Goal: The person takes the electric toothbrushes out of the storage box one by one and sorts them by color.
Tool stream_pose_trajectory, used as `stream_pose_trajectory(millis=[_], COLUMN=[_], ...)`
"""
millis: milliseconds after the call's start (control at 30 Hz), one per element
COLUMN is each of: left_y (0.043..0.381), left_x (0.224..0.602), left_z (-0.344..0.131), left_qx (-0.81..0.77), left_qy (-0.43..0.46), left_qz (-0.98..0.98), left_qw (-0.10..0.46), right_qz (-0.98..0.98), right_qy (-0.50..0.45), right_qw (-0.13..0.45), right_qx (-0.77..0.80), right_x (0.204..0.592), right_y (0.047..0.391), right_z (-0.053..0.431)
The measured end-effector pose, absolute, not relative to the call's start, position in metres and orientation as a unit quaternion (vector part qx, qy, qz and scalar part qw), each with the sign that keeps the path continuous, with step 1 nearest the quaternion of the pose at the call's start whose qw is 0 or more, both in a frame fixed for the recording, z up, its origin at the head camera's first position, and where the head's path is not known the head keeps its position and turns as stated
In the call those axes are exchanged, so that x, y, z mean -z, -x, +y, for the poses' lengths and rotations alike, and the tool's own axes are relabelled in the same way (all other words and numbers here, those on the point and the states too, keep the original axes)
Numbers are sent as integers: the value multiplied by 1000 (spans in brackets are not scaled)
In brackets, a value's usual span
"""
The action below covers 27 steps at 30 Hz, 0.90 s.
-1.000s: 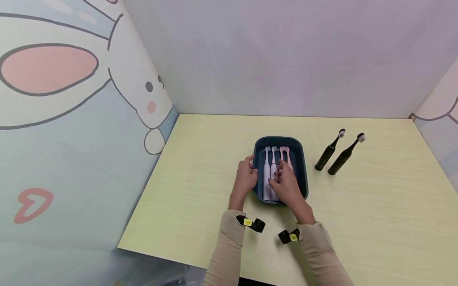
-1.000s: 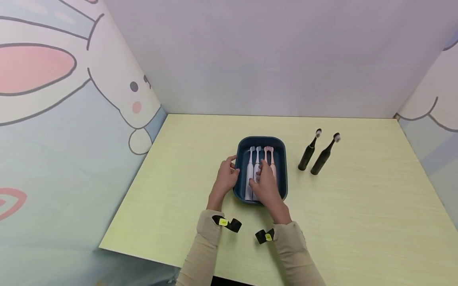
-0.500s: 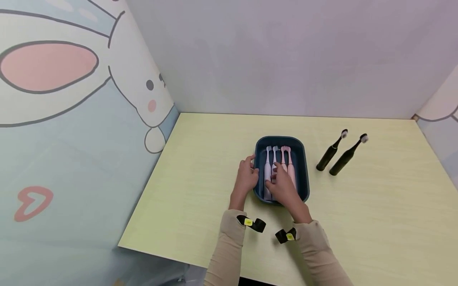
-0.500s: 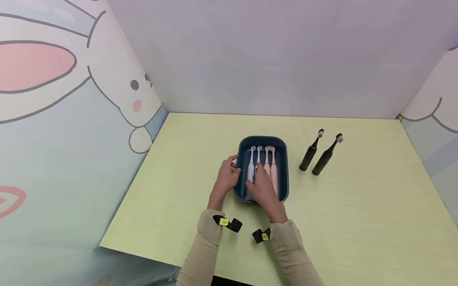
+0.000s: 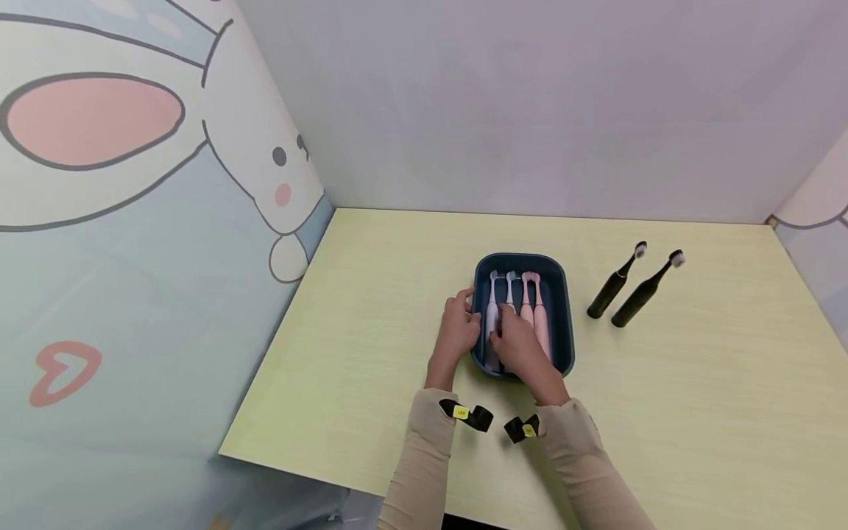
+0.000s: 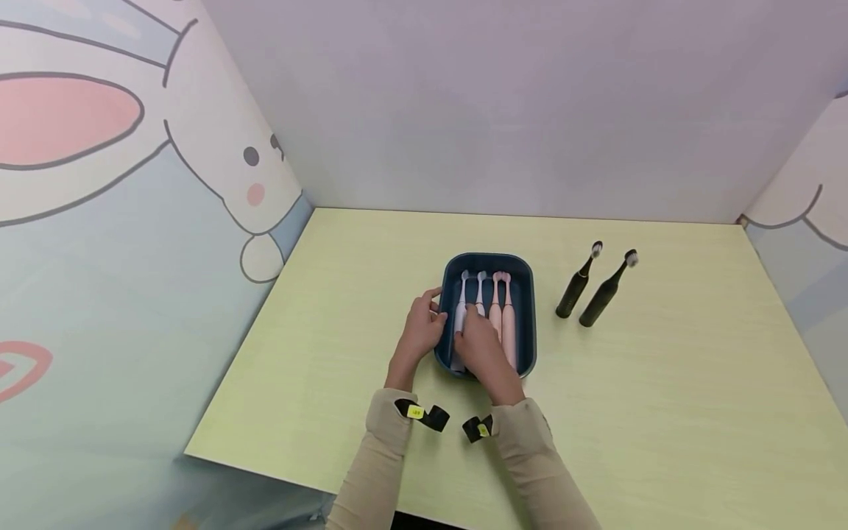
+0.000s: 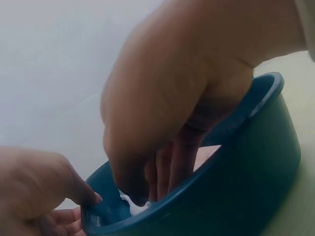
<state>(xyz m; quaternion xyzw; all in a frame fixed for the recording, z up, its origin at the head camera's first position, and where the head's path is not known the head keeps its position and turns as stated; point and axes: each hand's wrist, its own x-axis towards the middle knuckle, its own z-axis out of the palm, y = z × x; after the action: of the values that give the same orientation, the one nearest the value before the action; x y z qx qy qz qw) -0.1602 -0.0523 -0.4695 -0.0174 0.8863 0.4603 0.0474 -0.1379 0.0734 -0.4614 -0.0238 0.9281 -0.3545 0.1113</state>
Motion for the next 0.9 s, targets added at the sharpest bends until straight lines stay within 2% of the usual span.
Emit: stream_pose_trajectory(millis=[633,900], left_y=[160,159], left_x=[469,468], left_z=[-54,-55], left_qx=[-468,-477], left_qy=[0,-6], left_qz=[883,878], left_qw=[38,33], right_qz=[957,968], right_qy=[44,42], right_qw=[155,117], right_qx=[241,219], right_x=[456,462], right_y=[156,159], right_z=[59,55])
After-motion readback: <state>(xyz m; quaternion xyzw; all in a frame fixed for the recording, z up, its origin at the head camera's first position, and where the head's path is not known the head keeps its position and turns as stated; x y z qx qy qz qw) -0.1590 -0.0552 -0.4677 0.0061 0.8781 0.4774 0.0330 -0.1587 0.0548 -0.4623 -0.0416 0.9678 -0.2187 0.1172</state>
